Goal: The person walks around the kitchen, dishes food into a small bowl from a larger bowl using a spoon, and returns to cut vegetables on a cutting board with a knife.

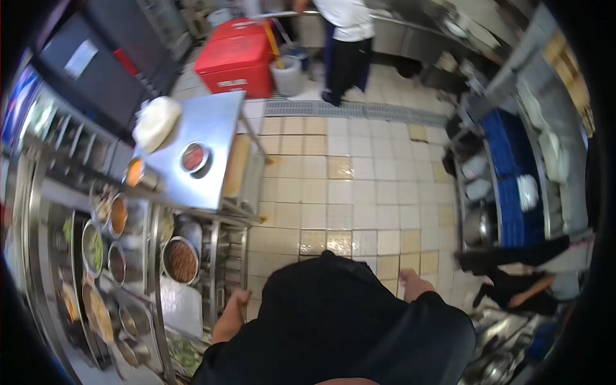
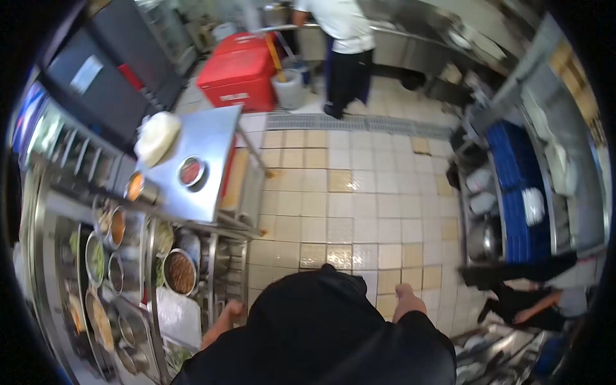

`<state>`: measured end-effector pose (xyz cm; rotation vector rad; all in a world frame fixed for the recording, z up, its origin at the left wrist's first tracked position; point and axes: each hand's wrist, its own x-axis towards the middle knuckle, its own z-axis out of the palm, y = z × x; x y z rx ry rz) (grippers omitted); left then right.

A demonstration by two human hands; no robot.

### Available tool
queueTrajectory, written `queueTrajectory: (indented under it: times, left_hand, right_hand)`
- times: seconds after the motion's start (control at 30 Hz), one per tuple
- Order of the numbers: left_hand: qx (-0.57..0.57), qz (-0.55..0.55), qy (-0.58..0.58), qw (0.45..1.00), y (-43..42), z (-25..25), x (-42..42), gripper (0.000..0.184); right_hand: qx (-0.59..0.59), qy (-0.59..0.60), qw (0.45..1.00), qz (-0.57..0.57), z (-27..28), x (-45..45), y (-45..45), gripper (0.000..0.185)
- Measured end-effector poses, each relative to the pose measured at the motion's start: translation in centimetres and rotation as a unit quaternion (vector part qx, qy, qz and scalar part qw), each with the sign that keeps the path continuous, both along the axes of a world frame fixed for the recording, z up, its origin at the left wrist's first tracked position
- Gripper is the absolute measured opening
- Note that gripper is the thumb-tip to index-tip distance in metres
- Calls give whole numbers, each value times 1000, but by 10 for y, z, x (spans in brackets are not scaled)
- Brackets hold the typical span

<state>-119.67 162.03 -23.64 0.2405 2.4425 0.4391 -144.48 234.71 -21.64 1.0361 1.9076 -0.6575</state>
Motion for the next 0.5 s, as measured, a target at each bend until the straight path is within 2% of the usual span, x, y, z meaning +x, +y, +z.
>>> queueTrajectory:
  times: [0.03,0.07,0.13,0.17,0.2,0.23,0.27,0.3,0.33,0.37,0.4,0.47,0.5]
  left_hand:
    - [31,51,-87,994,14,2,7,22]
    - [58,98,-130,985,27,3,11,22]
    - [103,115,-133,979,49,3,6,24]
    - [125,73,-83,986,62,21,-15,25]
    - [142,-53,103,983,66,19,-24,27]
    - [140,-11,-22,990,60,11,-51,27]
    - [120,39,-144,982,45,-34,-56,27]
    - [82,84,-248,962,43,-29,-92,28]
    - [128,462,-363,799,56,34,-161,31]
    - [130,523,-302,786,53,35,-200,31]
    - [148,539,-244,793,47,54,-249,25]
    - [194,524,-183,809,20,25,-321,21]
    - [210,495,-163,827,7,27,-359,21]
  right_hand:
    - [-34,17,999,11,-4,-15,-4,10]
    - [-37,46,997,-47,7,-38,-27,13]
    - [-116,49,990,-61,23,-93,-63,18]
    - [-127,70,989,-41,29,-124,-77,20]
    - [-143,93,985,-22,33,-148,-96,22]
    - [-164,111,980,-1,33,-170,-120,24]
    - [-168,126,977,32,34,-193,-137,26]
    - [-175,144,972,65,36,-222,-152,28]
    - [-189,167,965,68,30,-248,-164,28]
    - [-200,193,958,68,24,-270,-175,28]
    - [-191,191,960,69,31,-293,-191,28]
    - [-172,186,965,62,46,-336,-211,27]
    - [-164,179,969,56,53,-352,-214,27]
